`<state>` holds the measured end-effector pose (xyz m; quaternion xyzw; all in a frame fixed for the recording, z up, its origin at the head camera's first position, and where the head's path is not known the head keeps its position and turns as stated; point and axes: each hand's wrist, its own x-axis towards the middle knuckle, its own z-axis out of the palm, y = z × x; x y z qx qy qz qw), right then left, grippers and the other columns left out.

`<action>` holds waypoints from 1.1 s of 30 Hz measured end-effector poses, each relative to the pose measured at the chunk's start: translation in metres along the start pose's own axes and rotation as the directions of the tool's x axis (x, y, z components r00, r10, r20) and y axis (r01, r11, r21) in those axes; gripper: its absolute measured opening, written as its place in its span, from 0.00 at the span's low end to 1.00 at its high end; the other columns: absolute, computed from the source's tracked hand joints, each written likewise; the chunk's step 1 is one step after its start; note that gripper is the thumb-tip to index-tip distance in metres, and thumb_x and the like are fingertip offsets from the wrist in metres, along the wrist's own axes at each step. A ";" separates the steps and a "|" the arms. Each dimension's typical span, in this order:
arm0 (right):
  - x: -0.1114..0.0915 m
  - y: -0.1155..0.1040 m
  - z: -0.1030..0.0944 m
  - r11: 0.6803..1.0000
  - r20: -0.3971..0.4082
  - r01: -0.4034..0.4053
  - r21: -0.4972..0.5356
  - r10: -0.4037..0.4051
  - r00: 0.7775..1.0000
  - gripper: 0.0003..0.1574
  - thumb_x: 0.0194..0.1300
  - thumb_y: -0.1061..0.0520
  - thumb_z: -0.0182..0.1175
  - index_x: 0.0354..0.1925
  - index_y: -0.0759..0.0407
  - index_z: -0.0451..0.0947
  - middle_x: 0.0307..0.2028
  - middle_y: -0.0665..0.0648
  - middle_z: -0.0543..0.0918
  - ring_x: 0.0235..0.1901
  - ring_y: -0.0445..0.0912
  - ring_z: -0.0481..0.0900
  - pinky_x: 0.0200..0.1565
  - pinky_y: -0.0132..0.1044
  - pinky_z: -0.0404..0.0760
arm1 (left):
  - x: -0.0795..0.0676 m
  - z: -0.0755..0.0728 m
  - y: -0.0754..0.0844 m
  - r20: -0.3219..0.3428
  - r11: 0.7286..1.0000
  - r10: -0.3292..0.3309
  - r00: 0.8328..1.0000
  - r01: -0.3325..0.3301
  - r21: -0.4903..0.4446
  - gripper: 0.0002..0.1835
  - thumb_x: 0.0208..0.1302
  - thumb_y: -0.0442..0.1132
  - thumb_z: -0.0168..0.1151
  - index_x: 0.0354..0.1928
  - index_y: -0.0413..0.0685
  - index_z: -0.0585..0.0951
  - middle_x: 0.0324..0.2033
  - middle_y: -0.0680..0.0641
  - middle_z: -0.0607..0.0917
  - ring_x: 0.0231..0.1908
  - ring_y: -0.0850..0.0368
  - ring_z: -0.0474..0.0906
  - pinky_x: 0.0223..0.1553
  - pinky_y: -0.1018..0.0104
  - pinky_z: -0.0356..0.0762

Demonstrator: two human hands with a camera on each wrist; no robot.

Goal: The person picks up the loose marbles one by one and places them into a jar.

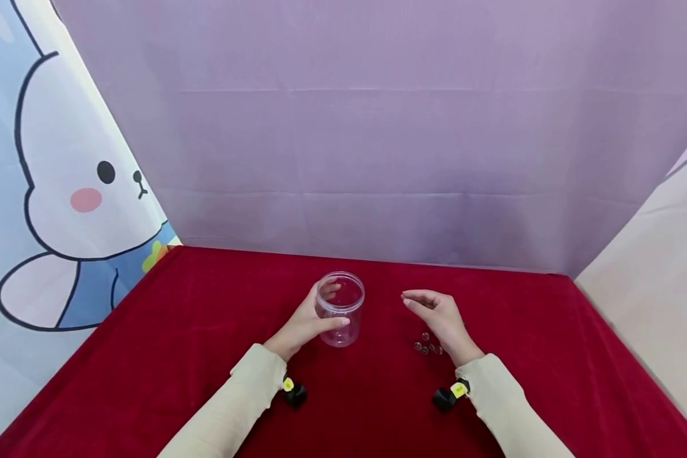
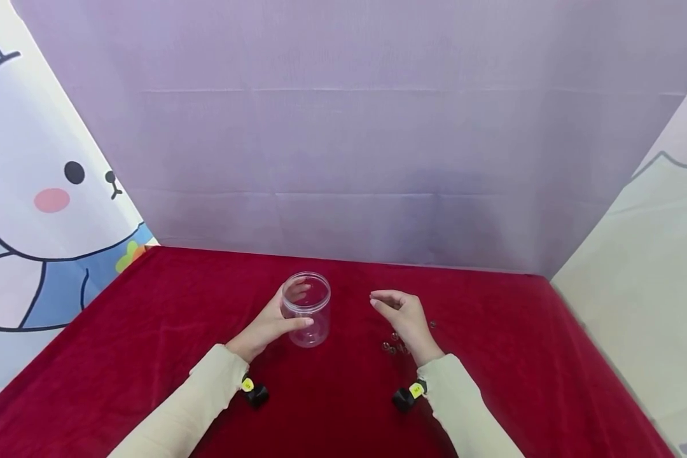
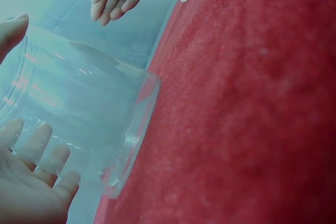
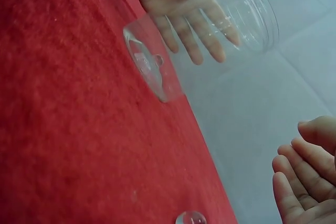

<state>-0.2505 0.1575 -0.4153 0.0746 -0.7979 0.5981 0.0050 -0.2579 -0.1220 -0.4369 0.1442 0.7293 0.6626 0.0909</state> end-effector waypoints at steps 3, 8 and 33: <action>-0.001 0.007 -0.003 1.000 -0.003 0.004 0.006 -0.004 1.000 0.21 0.63 0.56 0.61 0.52 0.65 0.78 0.49 0.65 0.82 0.42 0.39 0.81 0.46 0.31 0.77 | 0.000 0.001 -0.003 -0.001 1.000 -0.005 1.000 0.005 0.001 0.43 0.53 0.35 0.69 0.68 0.63 0.56 0.68 0.44 0.61 0.68 0.48 0.54 0.61 0.48 0.65; 0.004 0.018 -0.011 1.000 -0.017 -0.014 -0.020 0.014 1.000 0.22 0.63 0.52 0.62 0.52 0.61 0.79 0.48 0.61 0.83 0.40 0.44 0.80 0.37 0.33 0.78 | 0.002 0.001 -0.005 -0.012 1.000 -0.006 1.000 0.007 0.015 0.43 0.53 0.35 0.69 0.68 0.63 0.57 0.67 0.44 0.61 0.68 0.48 0.55 0.61 0.48 0.66; -0.008 0.034 -0.047 0.997 -0.053 -0.041 -0.061 0.037 0.998 0.25 0.63 0.50 0.61 0.54 0.63 0.78 0.49 0.62 0.82 0.43 0.37 0.79 0.48 0.37 0.78 | 0.002 0.003 -0.003 -0.009 1.000 -0.001 1.000 0.001 0.020 0.45 0.52 0.40 0.71 0.68 0.63 0.56 0.67 0.45 0.61 0.68 0.47 0.54 0.60 0.48 0.67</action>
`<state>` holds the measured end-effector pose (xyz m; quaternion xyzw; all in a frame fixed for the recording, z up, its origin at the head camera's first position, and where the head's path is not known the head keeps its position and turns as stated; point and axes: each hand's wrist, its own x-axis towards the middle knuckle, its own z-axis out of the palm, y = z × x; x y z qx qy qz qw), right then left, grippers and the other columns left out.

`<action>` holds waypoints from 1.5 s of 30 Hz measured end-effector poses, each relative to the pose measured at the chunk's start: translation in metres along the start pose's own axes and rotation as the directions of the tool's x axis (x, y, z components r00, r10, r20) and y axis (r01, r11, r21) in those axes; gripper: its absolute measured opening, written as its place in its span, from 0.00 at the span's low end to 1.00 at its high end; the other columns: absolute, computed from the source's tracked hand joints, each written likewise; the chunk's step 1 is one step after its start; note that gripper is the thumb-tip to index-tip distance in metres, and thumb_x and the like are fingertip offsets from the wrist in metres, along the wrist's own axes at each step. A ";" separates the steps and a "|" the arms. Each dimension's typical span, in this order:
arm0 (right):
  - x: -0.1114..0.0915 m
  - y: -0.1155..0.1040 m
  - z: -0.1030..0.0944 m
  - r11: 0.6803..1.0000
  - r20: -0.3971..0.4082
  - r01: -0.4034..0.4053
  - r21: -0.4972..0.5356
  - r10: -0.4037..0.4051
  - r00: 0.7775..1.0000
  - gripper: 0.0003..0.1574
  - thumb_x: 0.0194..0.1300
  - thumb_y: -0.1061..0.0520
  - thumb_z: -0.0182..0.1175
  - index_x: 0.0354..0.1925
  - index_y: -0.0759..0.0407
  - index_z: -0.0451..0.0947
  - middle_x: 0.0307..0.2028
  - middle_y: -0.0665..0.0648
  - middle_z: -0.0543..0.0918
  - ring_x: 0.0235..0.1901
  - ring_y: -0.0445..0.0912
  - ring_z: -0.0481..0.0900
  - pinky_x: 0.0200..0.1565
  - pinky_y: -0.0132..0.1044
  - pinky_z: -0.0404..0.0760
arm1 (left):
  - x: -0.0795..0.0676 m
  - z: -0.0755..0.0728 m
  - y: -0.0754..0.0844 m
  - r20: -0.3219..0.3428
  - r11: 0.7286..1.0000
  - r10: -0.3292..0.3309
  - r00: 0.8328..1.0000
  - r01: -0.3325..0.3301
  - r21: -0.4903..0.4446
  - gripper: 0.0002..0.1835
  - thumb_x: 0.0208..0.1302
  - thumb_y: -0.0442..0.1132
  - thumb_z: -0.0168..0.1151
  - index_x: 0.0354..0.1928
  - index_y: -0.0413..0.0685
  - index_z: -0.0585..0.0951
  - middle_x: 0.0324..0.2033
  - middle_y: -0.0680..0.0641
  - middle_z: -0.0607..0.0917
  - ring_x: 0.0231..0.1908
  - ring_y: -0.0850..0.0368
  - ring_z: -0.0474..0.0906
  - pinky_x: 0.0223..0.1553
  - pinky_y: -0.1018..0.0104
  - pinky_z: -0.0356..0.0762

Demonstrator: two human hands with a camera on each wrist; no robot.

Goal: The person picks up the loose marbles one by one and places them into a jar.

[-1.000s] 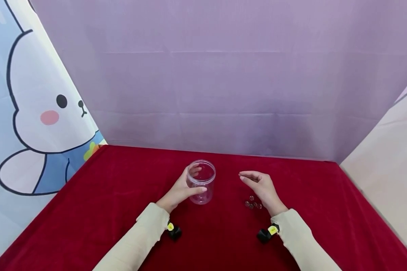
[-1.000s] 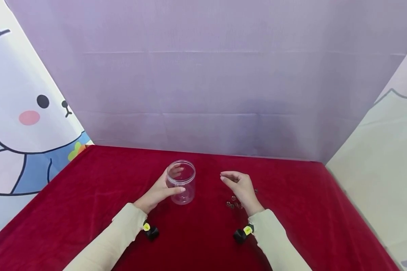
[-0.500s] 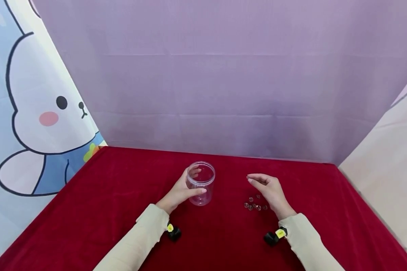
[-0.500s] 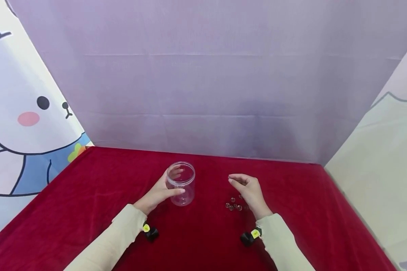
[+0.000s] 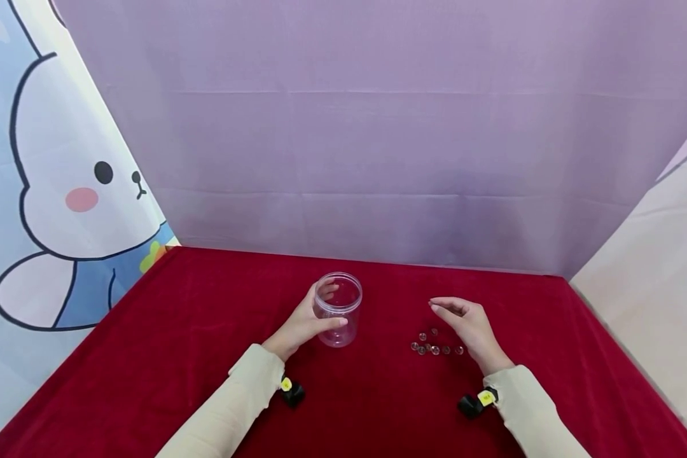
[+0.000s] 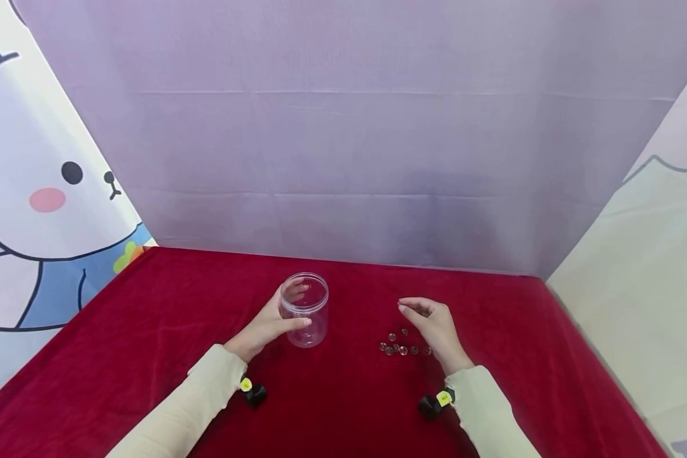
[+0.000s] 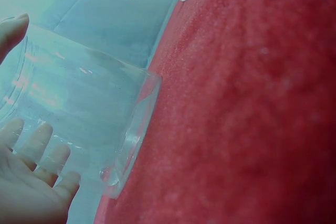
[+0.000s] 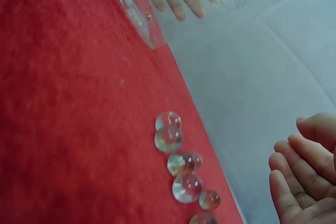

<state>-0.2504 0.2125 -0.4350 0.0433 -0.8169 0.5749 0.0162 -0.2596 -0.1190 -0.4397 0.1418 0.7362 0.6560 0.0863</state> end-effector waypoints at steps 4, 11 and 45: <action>-0.002 0.000 -0.005 1.000 0.009 0.002 0.000 -0.002 1.000 0.26 0.63 0.50 0.62 0.54 0.65 0.77 0.49 0.63 0.82 0.44 0.42 0.81 0.47 0.35 0.78 | 0.001 0.000 0.001 -0.003 1.000 0.003 1.000 -0.003 -0.003 0.45 0.52 0.40 0.72 0.69 0.61 0.56 0.67 0.45 0.61 0.68 0.47 0.54 0.61 0.48 0.66; -0.003 0.004 -0.016 1.000 0.001 0.009 -0.030 -0.009 1.000 0.26 0.63 0.50 0.62 0.54 0.67 0.77 0.48 0.64 0.82 0.42 0.45 0.82 0.45 0.35 0.79 | 0.001 -0.001 0.004 0.005 1.000 0.008 1.000 -0.008 -0.024 0.45 0.52 0.39 0.71 0.68 0.62 0.56 0.68 0.44 0.61 0.68 0.47 0.53 0.62 0.48 0.64; 0.004 0.030 -0.045 0.990 -0.065 -0.087 -0.110 0.080 0.995 0.30 0.63 0.45 0.61 0.55 0.65 0.76 0.38 0.36 0.82 0.38 0.27 0.74 0.40 0.26 0.76 | 0.001 0.000 0.002 -0.002 1.000 0.007 1.000 -0.007 -0.030 0.45 0.52 0.38 0.71 0.68 0.63 0.55 0.67 0.45 0.61 0.68 0.46 0.54 0.61 0.47 0.65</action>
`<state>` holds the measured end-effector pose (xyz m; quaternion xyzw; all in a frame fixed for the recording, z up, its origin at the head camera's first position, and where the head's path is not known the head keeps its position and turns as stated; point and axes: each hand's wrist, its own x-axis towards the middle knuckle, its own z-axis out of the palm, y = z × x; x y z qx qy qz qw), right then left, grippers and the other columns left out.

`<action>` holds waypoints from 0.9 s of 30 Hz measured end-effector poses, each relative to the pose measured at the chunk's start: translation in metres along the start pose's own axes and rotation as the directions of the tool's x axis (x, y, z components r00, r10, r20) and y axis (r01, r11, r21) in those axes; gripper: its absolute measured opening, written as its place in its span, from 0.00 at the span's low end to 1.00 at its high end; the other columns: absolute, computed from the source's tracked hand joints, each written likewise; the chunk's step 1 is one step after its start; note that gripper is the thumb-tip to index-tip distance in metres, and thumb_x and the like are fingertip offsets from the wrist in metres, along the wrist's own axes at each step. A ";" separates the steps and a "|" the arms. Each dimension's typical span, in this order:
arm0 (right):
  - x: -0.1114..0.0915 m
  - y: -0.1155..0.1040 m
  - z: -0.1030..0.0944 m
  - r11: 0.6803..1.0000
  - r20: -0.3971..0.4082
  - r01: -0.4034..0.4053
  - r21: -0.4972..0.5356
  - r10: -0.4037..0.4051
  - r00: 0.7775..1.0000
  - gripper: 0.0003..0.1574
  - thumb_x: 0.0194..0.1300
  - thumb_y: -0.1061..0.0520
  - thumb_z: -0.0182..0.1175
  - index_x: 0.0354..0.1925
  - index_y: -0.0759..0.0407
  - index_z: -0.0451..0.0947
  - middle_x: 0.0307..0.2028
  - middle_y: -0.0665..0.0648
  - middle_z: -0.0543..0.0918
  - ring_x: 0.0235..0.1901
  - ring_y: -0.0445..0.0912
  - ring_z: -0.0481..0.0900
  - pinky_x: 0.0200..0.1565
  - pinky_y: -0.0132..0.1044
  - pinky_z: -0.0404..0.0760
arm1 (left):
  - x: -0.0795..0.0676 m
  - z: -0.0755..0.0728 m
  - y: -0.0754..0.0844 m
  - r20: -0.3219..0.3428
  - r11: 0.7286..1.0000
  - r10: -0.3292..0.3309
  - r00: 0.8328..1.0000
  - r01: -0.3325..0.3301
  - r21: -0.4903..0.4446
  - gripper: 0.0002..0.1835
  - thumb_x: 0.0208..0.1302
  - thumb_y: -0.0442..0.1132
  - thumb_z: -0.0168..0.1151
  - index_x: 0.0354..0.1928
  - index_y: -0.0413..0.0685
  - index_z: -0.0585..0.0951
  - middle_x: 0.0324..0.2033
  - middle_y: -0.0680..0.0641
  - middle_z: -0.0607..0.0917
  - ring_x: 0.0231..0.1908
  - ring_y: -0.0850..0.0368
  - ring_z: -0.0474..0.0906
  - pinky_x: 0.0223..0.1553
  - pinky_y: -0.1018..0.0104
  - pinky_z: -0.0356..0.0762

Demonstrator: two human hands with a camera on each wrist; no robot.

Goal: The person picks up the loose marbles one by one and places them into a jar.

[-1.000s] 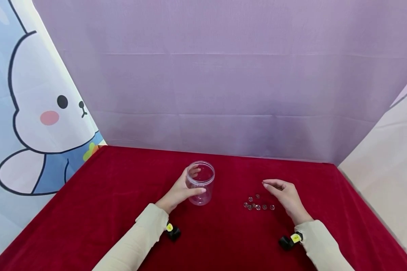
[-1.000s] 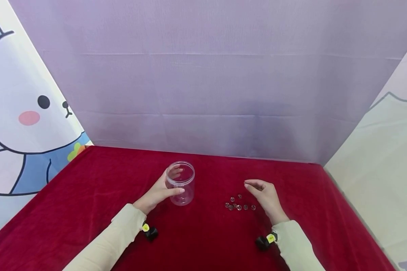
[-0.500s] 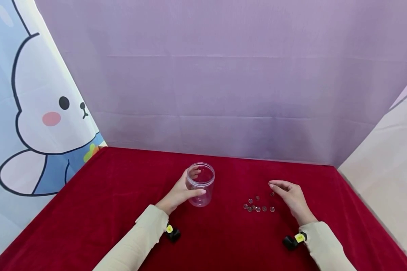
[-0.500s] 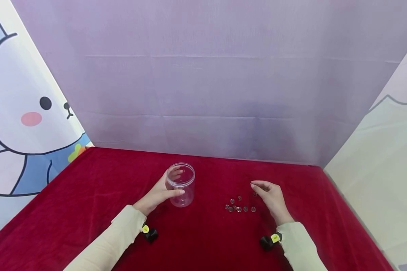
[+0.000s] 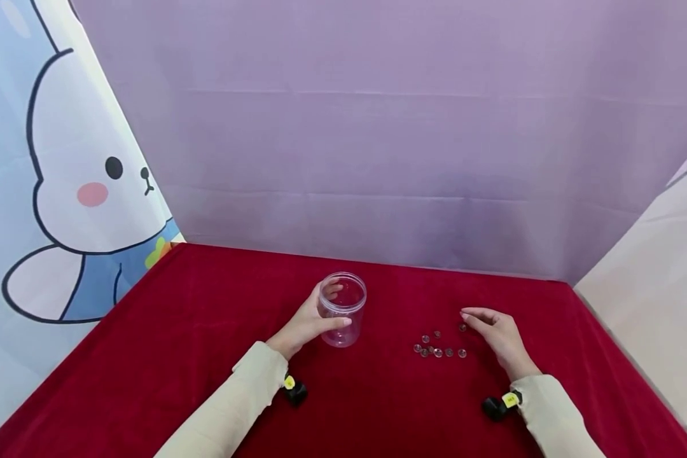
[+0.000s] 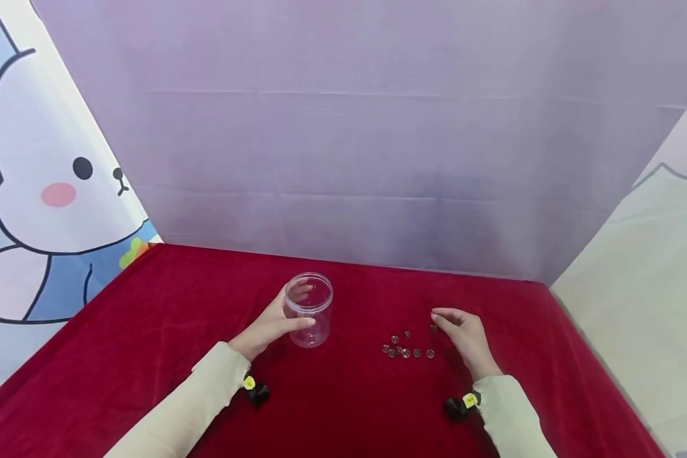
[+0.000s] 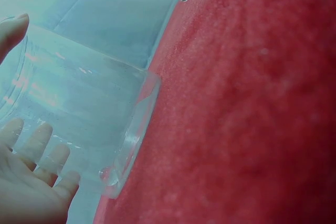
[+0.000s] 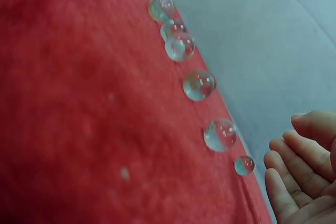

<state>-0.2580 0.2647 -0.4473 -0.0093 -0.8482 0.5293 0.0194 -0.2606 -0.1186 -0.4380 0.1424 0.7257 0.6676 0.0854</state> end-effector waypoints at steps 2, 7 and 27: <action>0.000 0.002 -0.001 1.000 -0.002 0.002 -0.002 -0.002 1.000 0.31 0.62 0.45 0.62 0.55 0.66 0.76 0.38 0.35 0.82 0.39 0.26 0.73 0.40 0.26 0.76 | 0.001 0.000 0.000 0.000 1.000 0.004 1.000 -0.004 0.003 0.44 0.53 0.37 0.70 0.68 0.63 0.55 0.67 0.44 0.61 0.67 0.45 0.55 0.61 0.46 0.65; 0.001 0.006 -0.002 1.000 0.018 0.008 -0.002 -0.008 1.000 0.31 0.62 0.46 0.62 0.55 0.67 0.76 0.38 0.36 0.82 0.39 0.26 0.73 0.40 0.25 0.75 | 0.000 0.000 0.001 -0.008 1.000 -0.008 1.000 0.008 0.013 0.45 0.52 0.38 0.71 0.68 0.63 0.55 0.67 0.44 0.61 0.67 0.46 0.55 0.62 0.46 0.64; 0.005 0.009 -0.003 0.998 0.063 -0.006 -0.070 0.010 0.998 0.28 0.62 0.48 0.62 0.54 0.65 0.77 0.50 0.59 0.82 0.40 0.24 0.70 0.41 0.24 0.74 | 0.000 -0.001 0.000 -0.006 1.000 -0.012 1.000 0.012 0.008 0.44 0.54 0.34 0.68 0.68 0.63 0.55 0.68 0.44 0.61 0.68 0.46 0.54 0.61 0.47 0.65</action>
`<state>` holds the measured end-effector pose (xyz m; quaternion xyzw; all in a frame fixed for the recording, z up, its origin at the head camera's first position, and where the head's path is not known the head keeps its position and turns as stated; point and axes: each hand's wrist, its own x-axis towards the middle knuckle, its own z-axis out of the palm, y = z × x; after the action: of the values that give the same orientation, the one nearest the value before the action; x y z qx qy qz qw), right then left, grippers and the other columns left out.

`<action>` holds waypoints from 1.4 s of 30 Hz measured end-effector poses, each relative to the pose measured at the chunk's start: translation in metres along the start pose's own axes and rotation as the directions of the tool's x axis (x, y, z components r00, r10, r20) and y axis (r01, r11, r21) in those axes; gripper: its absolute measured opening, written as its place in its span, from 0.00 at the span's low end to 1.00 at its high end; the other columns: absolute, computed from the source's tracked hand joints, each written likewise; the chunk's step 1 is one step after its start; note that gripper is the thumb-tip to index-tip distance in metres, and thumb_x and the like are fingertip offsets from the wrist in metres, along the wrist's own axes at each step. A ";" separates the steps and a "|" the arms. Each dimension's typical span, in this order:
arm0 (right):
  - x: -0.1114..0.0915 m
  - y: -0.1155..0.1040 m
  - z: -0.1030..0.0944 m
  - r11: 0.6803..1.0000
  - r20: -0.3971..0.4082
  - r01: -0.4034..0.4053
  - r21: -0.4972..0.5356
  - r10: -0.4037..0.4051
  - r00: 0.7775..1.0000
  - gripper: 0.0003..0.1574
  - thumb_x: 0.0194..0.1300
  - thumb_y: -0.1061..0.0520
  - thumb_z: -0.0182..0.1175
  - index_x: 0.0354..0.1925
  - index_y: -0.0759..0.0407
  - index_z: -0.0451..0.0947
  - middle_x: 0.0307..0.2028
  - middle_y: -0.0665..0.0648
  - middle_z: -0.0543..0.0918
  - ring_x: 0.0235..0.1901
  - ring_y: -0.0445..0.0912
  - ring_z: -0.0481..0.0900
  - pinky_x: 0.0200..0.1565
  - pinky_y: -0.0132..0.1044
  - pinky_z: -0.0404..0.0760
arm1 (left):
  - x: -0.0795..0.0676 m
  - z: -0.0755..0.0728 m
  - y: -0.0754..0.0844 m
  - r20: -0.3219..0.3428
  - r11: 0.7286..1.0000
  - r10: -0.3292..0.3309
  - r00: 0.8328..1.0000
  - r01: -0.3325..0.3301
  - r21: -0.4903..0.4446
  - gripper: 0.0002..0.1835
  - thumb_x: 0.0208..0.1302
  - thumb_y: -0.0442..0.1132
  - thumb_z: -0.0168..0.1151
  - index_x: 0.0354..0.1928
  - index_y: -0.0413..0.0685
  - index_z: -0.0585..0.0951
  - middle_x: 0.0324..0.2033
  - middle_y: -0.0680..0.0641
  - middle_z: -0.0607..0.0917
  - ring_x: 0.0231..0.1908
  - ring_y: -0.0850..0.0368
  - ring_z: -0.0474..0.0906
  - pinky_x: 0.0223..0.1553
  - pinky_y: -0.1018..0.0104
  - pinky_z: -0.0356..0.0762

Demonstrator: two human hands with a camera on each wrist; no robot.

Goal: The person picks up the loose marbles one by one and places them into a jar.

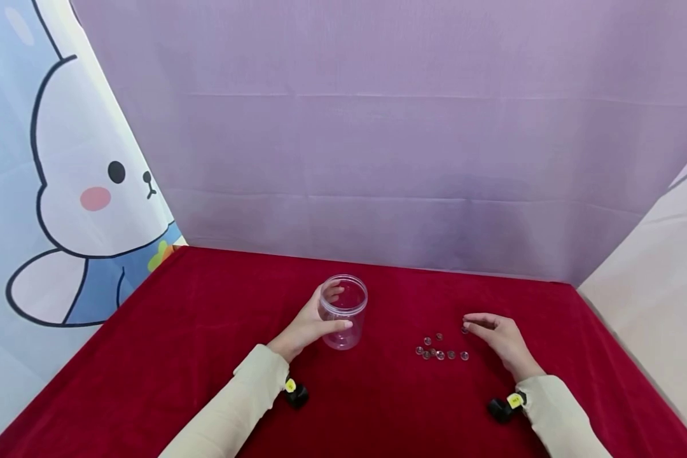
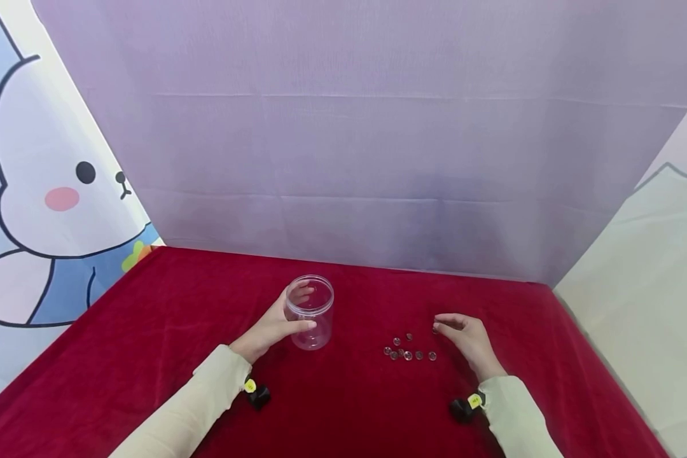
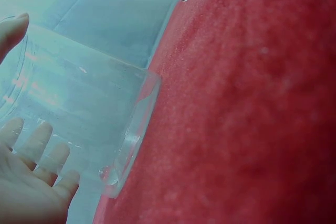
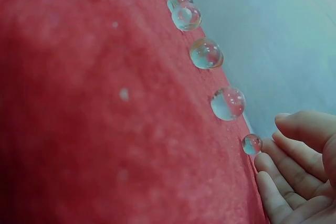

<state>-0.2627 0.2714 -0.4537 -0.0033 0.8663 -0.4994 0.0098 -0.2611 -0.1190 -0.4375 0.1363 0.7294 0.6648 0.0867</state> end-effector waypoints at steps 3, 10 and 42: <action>0.000 0.001 0.000 1.000 0.004 0.003 -0.004 -0.003 1.000 0.27 0.62 0.49 0.62 0.54 0.65 0.77 0.50 0.60 0.82 0.40 0.23 0.70 0.41 0.24 0.73 | 0.001 0.000 0.000 0.004 1.000 0.003 1.000 -0.003 -0.002 0.44 0.53 0.35 0.69 0.68 0.63 0.56 0.67 0.45 0.61 0.68 0.46 0.53 0.61 0.47 0.65; 0.001 0.003 0.001 1.000 0.020 0.013 -0.008 -0.013 1.000 0.27 0.62 0.51 0.63 0.54 0.66 0.76 0.47 0.60 0.83 0.39 0.22 0.71 0.41 0.23 0.74 | 0.000 0.000 0.001 0.009 1.000 0.004 1.000 -0.004 -0.003 0.45 0.53 0.35 0.70 0.68 0.63 0.56 0.67 0.45 0.61 0.68 0.46 0.53 0.62 0.47 0.64; 0.002 0.006 0.000 0.971 0.067 0.107 -0.214 -0.095 0.993 0.17 0.60 0.58 0.64 0.48 0.63 0.82 0.48 0.63 0.82 0.50 0.56 0.76 0.41 0.30 0.76 | 0.001 -0.001 0.000 -0.005 1.000 -0.001 1.000 0.001 0.001 0.45 0.51 0.40 0.72 0.67 0.64 0.57 0.66 0.48 0.63 0.68 0.48 0.55 0.61 0.48 0.66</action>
<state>-0.2649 0.2745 -0.4585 -0.0625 0.9138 -0.4013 0.0085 -0.2618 -0.1196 -0.4370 0.1344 0.7300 0.6647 0.0854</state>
